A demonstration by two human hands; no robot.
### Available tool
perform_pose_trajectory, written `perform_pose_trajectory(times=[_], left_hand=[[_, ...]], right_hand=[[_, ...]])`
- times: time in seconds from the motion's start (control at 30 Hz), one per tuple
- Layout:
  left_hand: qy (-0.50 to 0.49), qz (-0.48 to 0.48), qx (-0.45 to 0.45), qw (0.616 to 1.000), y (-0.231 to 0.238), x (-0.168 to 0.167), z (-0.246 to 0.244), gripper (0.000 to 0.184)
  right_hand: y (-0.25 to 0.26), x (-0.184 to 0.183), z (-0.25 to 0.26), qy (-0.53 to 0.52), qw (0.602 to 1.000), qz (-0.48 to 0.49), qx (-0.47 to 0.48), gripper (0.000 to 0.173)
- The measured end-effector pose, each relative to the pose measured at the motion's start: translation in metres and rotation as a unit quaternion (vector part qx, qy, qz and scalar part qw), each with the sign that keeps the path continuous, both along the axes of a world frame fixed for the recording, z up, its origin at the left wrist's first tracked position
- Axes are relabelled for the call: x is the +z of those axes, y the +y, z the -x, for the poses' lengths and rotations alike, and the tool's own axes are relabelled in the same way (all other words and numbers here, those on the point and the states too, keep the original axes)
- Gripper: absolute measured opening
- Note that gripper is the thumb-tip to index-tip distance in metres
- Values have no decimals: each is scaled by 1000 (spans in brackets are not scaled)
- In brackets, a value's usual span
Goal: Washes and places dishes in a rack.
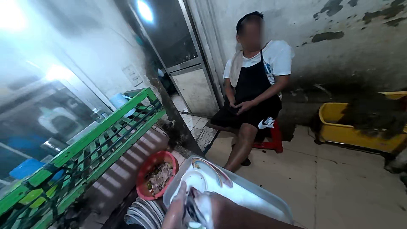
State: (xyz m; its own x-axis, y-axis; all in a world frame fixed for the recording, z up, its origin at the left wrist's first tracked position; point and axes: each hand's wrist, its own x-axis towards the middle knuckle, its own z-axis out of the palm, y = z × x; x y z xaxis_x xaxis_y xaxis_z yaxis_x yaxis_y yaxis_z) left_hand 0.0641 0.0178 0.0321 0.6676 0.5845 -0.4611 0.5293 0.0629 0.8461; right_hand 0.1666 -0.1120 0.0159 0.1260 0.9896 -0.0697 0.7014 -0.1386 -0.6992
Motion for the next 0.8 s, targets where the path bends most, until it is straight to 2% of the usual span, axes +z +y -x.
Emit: perform_pose_trajectory(times=[0.03,0.1,0.13,0.17,0.2,0.23,0.3,0.33,0.4,0.47,0.5,0.57,0.63,0.73,0.8], left_hand=[[-46,27,34,998,1,-2,3,59],[-132,115,114,978,-9,-8,6,51],[-172,174,149,958,-18,-12,7,49],[-214,231,178,932,-27,-17,8,51],[-250,266,221,905,-34,-19,7,50],[-280,271,267,881,-37,-21,6,48],[-335,246,346,841,-34,-24,7,41],[-357,235,366,827,-30,-24,10,38],[-367,207,395,816,-22,-20,16,36],[-350,163,423,820,-20,-19,16,35],[-333,136,427,829,-25,-20,14,36],[-271,61,403,872,-41,-21,11,40],[-198,-18,352,915,-55,-19,8,47],[-202,-26,352,913,-48,-23,5,46],[-235,0,368,900,-38,-18,5,42]], right_hand=[[2,6,-5,120,992,-24,-41,34],[-1,9,-11,380,913,-104,-109,33],[-2,11,-12,463,870,-119,-118,34],[-3,11,-12,505,848,-112,-119,35],[-3,6,-14,504,851,-90,-113,34],[-1,-1,-17,471,874,-60,-105,32],[5,-21,-21,351,930,10,-110,27],[6,-30,-24,303,945,30,-122,29],[3,-41,-33,316,934,-1,-164,35],[3,-33,-37,370,906,-70,-192,37],[3,-21,-34,364,909,-87,-184,35],[4,6,-26,290,940,-58,-169,37],[9,18,-17,233,955,-26,-182,41],[12,14,1,187,968,-38,-166,28],[11,6,0,160,979,-46,-119,29]])
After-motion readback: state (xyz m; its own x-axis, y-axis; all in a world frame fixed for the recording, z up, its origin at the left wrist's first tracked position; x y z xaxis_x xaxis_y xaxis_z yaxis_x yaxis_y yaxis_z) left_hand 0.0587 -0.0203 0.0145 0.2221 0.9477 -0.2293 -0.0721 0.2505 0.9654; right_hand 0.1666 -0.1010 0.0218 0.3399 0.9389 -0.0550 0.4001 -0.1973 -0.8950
